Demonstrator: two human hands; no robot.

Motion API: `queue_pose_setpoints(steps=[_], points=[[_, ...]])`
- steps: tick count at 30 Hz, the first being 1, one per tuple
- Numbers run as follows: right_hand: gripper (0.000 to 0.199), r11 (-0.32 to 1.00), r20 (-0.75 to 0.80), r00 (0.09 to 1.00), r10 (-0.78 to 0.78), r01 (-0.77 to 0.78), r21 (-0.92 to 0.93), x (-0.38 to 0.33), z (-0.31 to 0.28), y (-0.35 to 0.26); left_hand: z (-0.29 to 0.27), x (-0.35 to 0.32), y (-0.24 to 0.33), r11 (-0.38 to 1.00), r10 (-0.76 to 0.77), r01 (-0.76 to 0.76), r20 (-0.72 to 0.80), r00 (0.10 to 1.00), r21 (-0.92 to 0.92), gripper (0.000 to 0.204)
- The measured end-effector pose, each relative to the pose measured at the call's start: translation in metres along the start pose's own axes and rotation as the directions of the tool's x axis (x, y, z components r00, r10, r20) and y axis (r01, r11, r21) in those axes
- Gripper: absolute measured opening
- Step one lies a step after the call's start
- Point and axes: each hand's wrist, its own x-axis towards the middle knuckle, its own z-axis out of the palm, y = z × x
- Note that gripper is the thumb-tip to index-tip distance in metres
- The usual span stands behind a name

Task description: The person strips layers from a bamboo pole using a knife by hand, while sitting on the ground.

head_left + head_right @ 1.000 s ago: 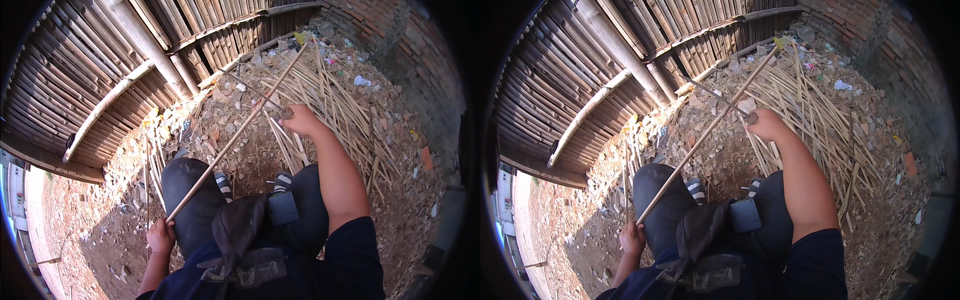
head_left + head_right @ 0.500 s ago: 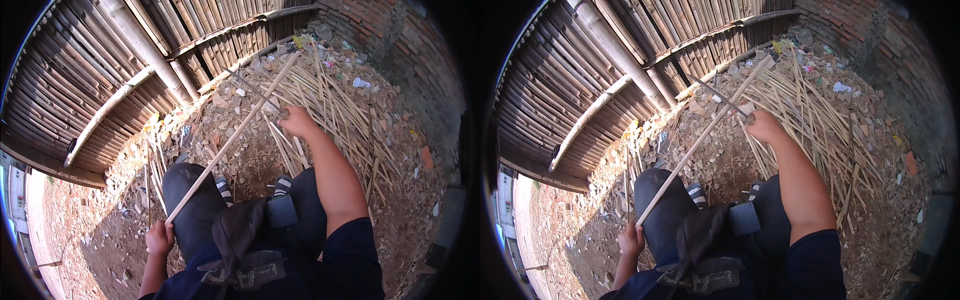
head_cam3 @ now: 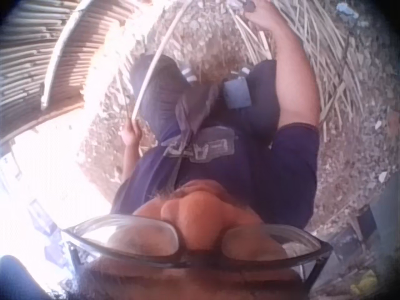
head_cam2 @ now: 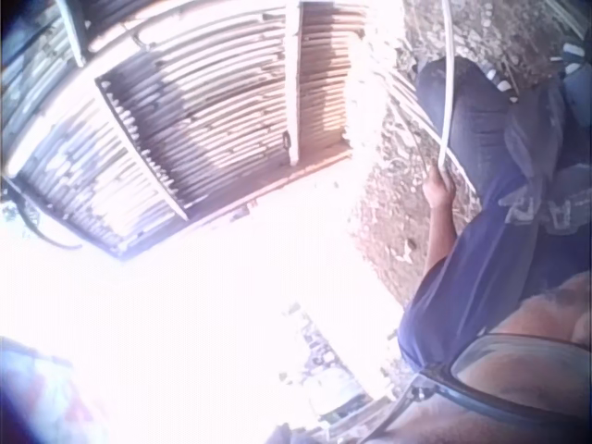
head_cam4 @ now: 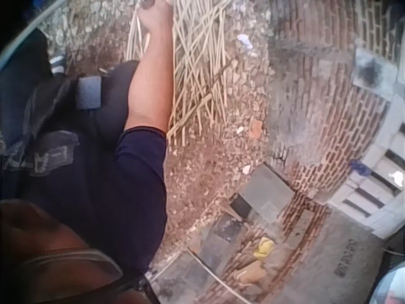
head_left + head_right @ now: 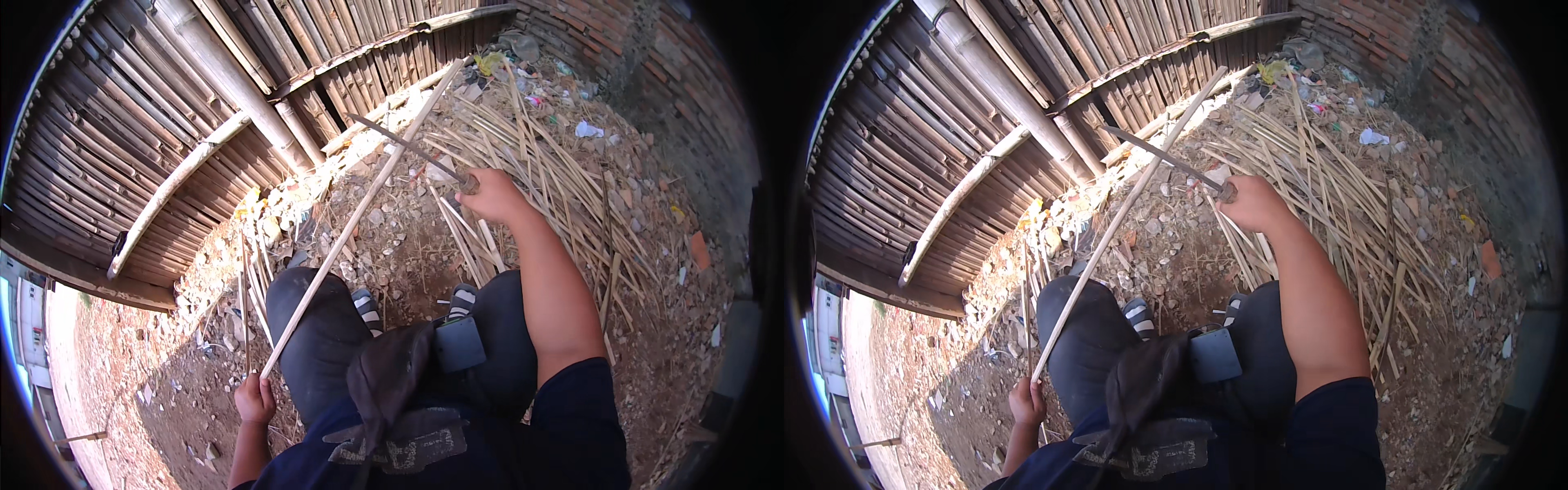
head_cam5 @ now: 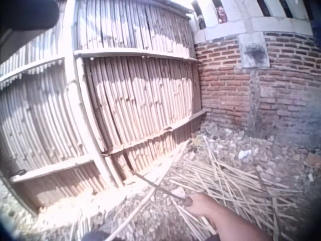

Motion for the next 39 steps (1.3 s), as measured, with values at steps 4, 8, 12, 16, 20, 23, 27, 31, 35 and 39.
queue_pose_setpoints(steps=[4,8,12,16,20,23,27,31,35,39], points=[[0.045,0.995,0.095,0.995,-0.025,0.034,-0.094,-0.008,-0.001,-0.020,-0.026,0.026,0.040,0.993,0.111,-0.105,-0.118,0.987,0.057,0.025],[0.045,0.974,0.151,0.987,-0.045,0.077,-0.211,-0.007,0.005,-0.018,-0.041,0.054,0.067,0.996,0.038,-0.044,-0.079,0.996,-0.074,0.022],[0.039,0.978,0.157,0.979,-0.133,0.155,-0.137,-0.011,0.007,-0.024,-0.040,0.052,0.073,0.997,-0.040,0.042,0.031,0.999,-0.070,0.025],[0.036,0.969,0.260,0.955,-0.143,0.188,-0.158,-0.014,0.007,-0.038,-0.026,0.040,0.080,0.993,-0.052,0.055,0.031,0.998,-0.107,0.034],[0.035,0.973,0.252,0.960,-0.122,0.166,-0.158,-0.013,0.009,-0.036,-0.018,0.035,0.076,0.990,-0.069,0.075,0.047,0.996,-0.123,0.039],[0.034,0.990,0.175,0.982,-0.068,0.088,-0.112,-0.012,0.008,-0.037,-0.014,0.035,0.074,0.990,-0.035,0.037,0.017,0.999,-0.137,0.040],[0.035,0.941,0.168,0.972,-0.167,0.208,-0.268,-0.017,0.010,-0.046,-0.015,0.035,0.075,0.994,-0.043,0.044,0.019,0.999,-0.102,0.039],[0.043,0.984,0.270,0.962,-0.050,0.093,-0.149,0.004,0.013,-0.021,-0.009,0.038,0.064,0.998,0.013,-0.014,-0.014,1.000,-0.065,0.038],[0.057,0.996,0.028,0.999,0.043,-0.041,-0.076,0.010,0.015,0.004,-0.008,0.041,0.063,0.997,0.047,-0.049,-0.045,0.998,-0.054,0.037],[0.050,0.986,0.144,0.989,-0.044,0.066,-0.153,-0.007,0.013,-0.022,-0.008,0.036,0.061,0.996,0.018,-0.018,-0.004,1.000,-0.083,0.039]])
